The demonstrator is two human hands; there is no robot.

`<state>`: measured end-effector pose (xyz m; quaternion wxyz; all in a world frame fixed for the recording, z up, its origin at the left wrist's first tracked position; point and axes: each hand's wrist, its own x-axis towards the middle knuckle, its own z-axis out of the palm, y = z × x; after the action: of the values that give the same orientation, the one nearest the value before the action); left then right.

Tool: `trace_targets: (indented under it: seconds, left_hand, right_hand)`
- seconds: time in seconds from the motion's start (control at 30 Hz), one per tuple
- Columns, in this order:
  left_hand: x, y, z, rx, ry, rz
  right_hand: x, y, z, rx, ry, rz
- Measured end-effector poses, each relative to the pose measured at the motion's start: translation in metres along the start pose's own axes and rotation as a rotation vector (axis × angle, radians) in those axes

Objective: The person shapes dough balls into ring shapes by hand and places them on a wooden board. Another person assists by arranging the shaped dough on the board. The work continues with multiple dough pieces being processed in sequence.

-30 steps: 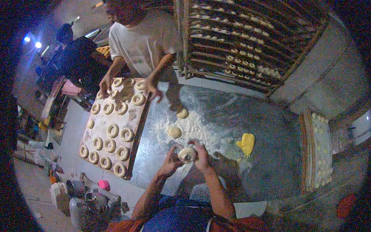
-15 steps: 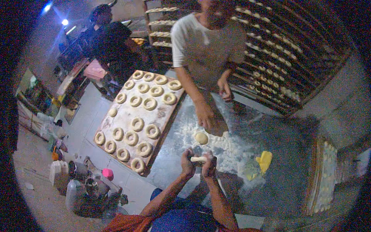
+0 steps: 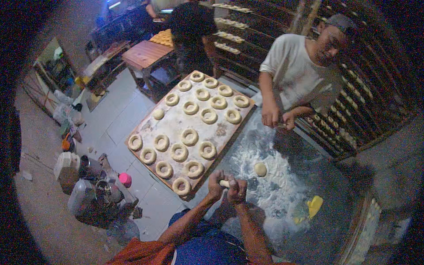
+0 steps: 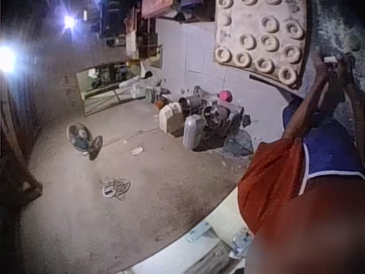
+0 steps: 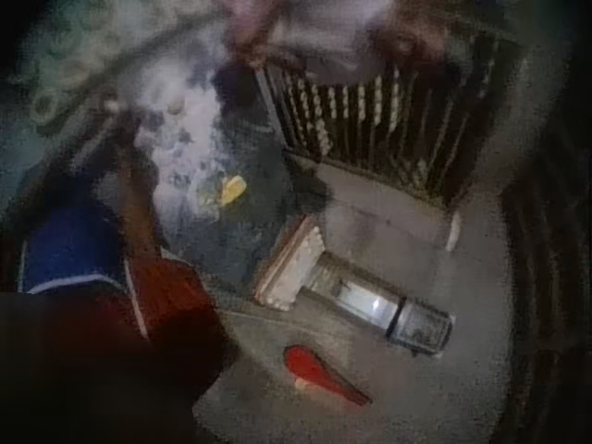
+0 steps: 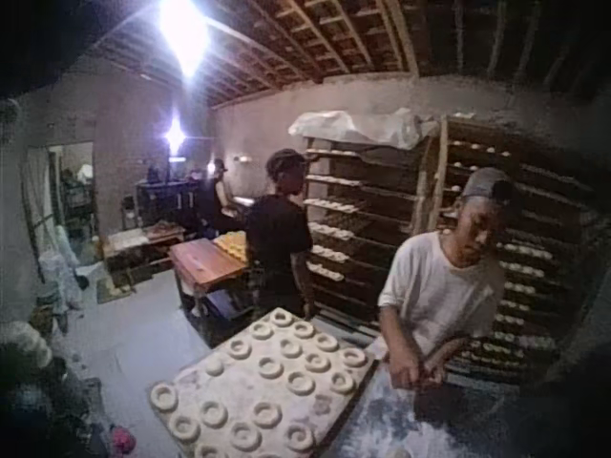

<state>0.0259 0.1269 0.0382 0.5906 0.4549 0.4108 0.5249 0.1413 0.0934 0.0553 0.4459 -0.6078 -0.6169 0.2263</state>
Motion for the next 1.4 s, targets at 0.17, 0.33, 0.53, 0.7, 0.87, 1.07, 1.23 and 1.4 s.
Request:
trace_targets:
  seconds: [0.17, 0.33, 0.53, 0.7, 0.87, 1.07, 1.23, 1.4]
  left_hand:
    - [0.018, 0.012, -0.057, 0.657, 0.005, 0.525]
    - [0.03, 0.034, -0.112, 0.303, 0.213, 0.248]
    - [0.066, 0.069, -0.206, 0.491, 0.316, 0.408]
    - [0.104, 0.089, -0.267, 0.797, 0.403, 0.552]
    - [0.156, 0.102, -0.349, 0.691, 0.51, 0.438]
    - [0.205, 0.094, -0.396, 1.564, 0.442, 0.093]
    - [0.196, 0.104, -0.401, 1.123, 0.366, 0.15]
    - [0.195, 0.106, -0.392, 1.075, 0.381, 0.035]
  right_hand:
    - [0.031, -0.023, 0.053, 0.007, -0.131, -0.133]
    - [0.064, -0.068, 0.102, 0.198, -0.247, -0.212]
    - [0.111, -0.101, 0.179, 0.09, -0.506, -0.331]
    - [0.146, -0.128, 0.242, 0.524, -0.544, 0.017]
    - [0.213, -0.163, 0.28, 0.339, -0.496, -0.215]
    - [0.26, -0.142, 0.325, -0.336, -0.462, -0.236]
    - [0.285, -0.123, 0.339, -0.409, -0.614, -0.562]
    - [0.292, -0.128, 0.318, -0.297, -0.677, -0.367]
